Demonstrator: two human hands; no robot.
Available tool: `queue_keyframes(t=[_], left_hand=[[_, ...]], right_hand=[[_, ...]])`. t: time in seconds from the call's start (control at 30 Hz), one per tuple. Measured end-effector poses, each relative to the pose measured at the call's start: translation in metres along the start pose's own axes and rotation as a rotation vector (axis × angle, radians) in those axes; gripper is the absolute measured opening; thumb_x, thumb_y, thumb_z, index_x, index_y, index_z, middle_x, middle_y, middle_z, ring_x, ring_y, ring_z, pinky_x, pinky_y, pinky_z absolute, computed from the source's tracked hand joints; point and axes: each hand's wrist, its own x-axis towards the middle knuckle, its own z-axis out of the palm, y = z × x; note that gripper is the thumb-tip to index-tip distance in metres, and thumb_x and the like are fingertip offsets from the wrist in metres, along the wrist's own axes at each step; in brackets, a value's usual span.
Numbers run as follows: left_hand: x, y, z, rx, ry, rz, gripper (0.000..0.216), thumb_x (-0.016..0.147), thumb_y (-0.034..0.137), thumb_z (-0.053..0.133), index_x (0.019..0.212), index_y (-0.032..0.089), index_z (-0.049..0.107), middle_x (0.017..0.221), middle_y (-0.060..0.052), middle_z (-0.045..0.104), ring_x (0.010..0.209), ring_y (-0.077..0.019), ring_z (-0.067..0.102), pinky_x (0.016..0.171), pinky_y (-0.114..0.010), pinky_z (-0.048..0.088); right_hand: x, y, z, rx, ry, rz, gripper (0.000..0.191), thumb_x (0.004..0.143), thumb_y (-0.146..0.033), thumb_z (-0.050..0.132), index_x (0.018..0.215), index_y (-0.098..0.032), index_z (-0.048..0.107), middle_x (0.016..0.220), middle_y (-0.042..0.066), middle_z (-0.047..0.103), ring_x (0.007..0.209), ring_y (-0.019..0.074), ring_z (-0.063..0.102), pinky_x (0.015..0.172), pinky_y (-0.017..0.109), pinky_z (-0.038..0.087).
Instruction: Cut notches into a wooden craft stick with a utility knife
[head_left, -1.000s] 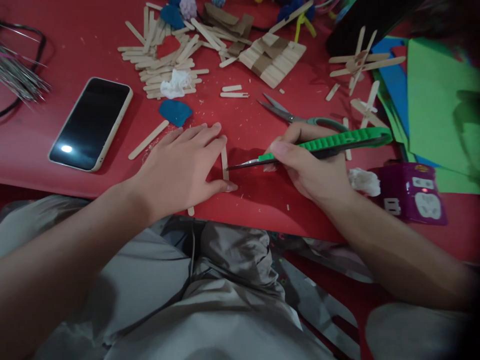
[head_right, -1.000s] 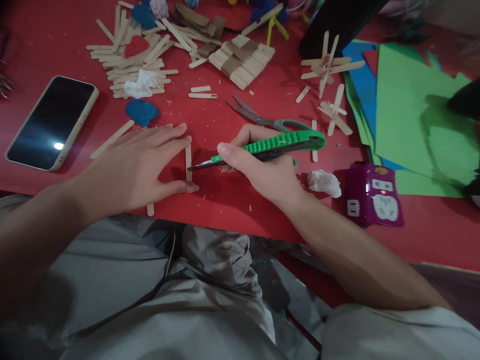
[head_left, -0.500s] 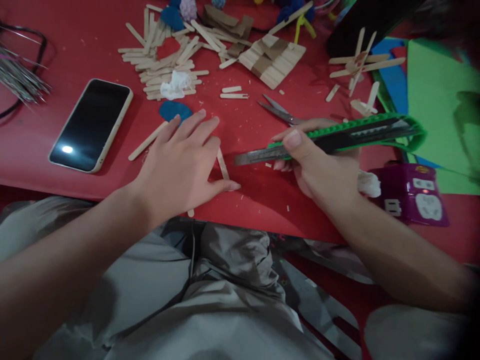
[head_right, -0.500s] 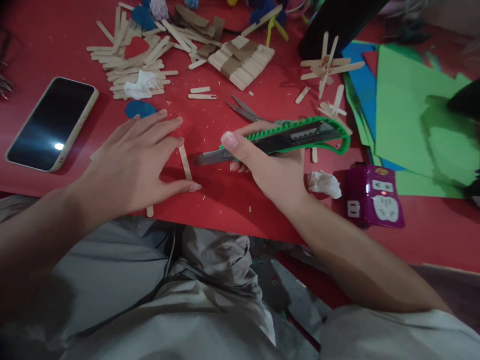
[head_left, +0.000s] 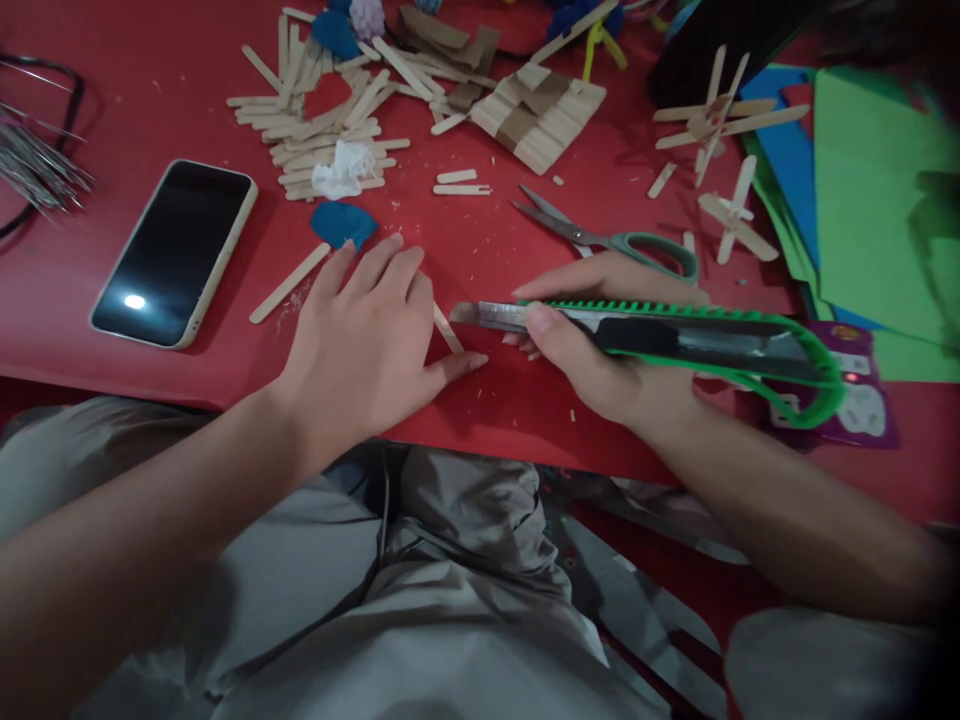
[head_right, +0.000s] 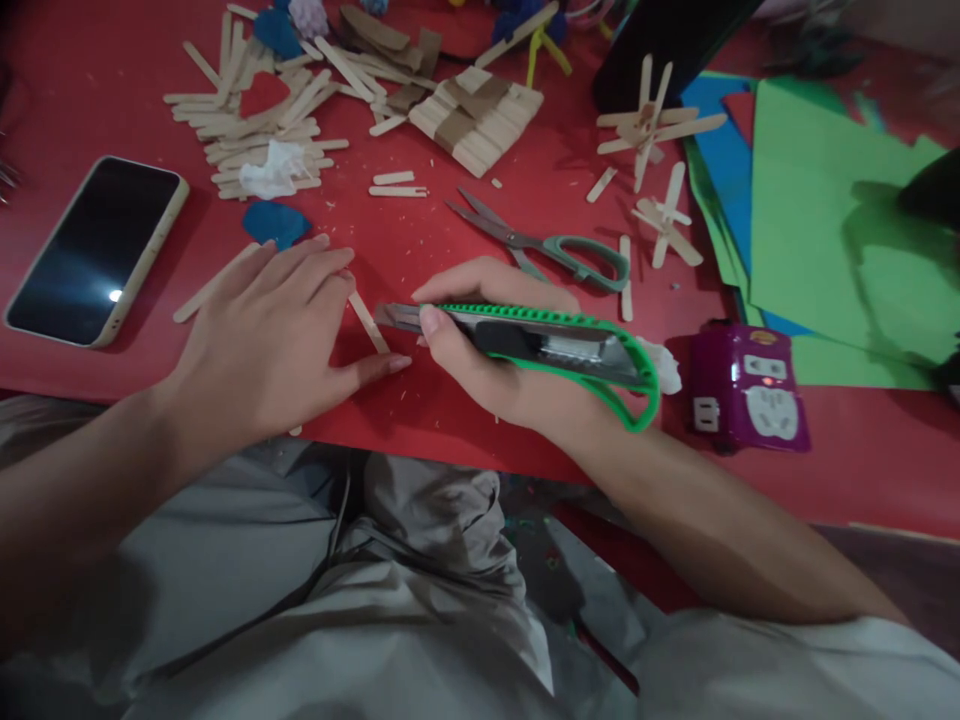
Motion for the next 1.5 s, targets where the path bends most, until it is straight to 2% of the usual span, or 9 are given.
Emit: queue_keyframes(t=[0.17, 0.37, 0.57, 0.73, 0.9, 1.1, 1.33, 1.5], left_hand=[[0.000, -0.003, 0.006, 0.022, 0.075, 0.034, 0.069, 0.106, 0.060, 0.069, 0.147, 0.005, 0.073, 0.170, -0.029, 0.060, 0.164, -0.0487, 0.052, 0.138, -0.065, 0.041], [0.001, 0.000, 0.006, 0.070, 0.048, 0.018, 0.070, 0.106, 0.060, 0.069, 0.143, 0.002, 0.075, 0.167, -0.030, 0.063, 0.152, -0.0485, 0.065, 0.132, -0.059, 0.048], [0.001, 0.002, 0.004, 0.082, 0.015, -0.007, 0.069, 0.105, 0.059, 0.072, 0.142, 0.002, 0.076, 0.167, -0.029, 0.063, 0.150, -0.0492, 0.066, 0.125, -0.057, 0.053], [0.003, 0.001, 0.004, 0.077, 0.011, -0.005, 0.071, 0.105, 0.060, 0.070, 0.145, 0.001, 0.075, 0.168, -0.029, 0.062, 0.151, -0.0483, 0.065, 0.127, -0.055, 0.053], [0.002, 0.000, 0.005, 0.068, 0.039, 0.014, 0.066, 0.104, 0.058, 0.073, 0.139, 0.002, 0.078, 0.165, -0.030, 0.064, 0.148, -0.0494, 0.067, 0.126, -0.058, 0.054], [0.001, -0.002, 0.009, 0.055, 0.089, 0.013, 0.065, 0.103, 0.060, 0.073, 0.137, 0.004, 0.079, 0.163, -0.028, 0.067, 0.147, -0.0482, 0.068, 0.122, -0.056, 0.056], [0.002, -0.002, 0.010, 0.059, 0.095, 0.020, 0.065, 0.103, 0.059, 0.074, 0.138, 0.003, 0.079, 0.163, -0.029, 0.067, 0.145, -0.0506, 0.069, 0.121, -0.061, 0.056], [0.001, -0.003, 0.011, 0.054, 0.103, 0.025, 0.064, 0.102, 0.057, 0.076, 0.137, 0.003, 0.079, 0.164, -0.029, 0.066, 0.146, -0.0500, 0.068, 0.122, -0.059, 0.055]], right_hand=[[0.000, 0.002, 0.002, -0.063, -0.031, -0.019, 0.009, 0.104, -0.038, 0.078, 0.104, -0.031, 0.085, 0.092, -0.001, 0.087, 0.083, 0.0229, 0.085, 0.075, 0.037, 0.067], [0.000, -0.003, 0.000, -0.094, -0.038, -0.030, 0.005, 0.102, -0.032, 0.079, 0.101, -0.032, 0.084, 0.092, -0.001, 0.088, 0.078, 0.0223, 0.084, 0.073, 0.038, 0.067], [0.000, 0.001, 0.001, -0.087, -0.043, -0.099, 0.005, 0.103, -0.035, 0.078, 0.104, -0.033, 0.082, 0.093, -0.001, 0.087, 0.079, 0.0222, 0.083, 0.075, 0.039, 0.068], [-0.001, -0.005, -0.003, -0.091, -0.097, -0.032, 0.007, 0.104, -0.036, 0.075, 0.102, -0.031, 0.079, 0.088, -0.001, 0.086, 0.076, 0.0221, 0.083, 0.068, 0.038, 0.063], [0.000, -0.009, -0.001, -0.061, -0.078, -0.016, 0.005, 0.104, -0.033, 0.075, 0.102, -0.031, 0.079, 0.095, -0.001, 0.088, 0.080, 0.0218, 0.084, 0.074, 0.039, 0.065], [-0.002, 0.000, 0.004, -0.045, -0.058, -0.141, 0.008, 0.104, -0.037, 0.072, 0.098, -0.033, 0.077, 0.083, -0.001, 0.083, 0.068, 0.0218, 0.077, 0.064, 0.040, 0.061], [-0.005, 0.000, 0.004, -0.085, -0.057, -0.156, 0.009, 0.107, -0.035, 0.070, 0.105, -0.039, 0.079, 0.094, -0.002, 0.085, 0.077, 0.0239, 0.082, 0.077, 0.041, 0.070], [-0.005, 0.000, 0.007, -0.074, -0.059, -0.193, 0.013, 0.107, -0.031, 0.070, 0.105, -0.036, 0.081, 0.101, 0.000, 0.087, 0.084, 0.0223, 0.084, 0.081, 0.036, 0.070]])
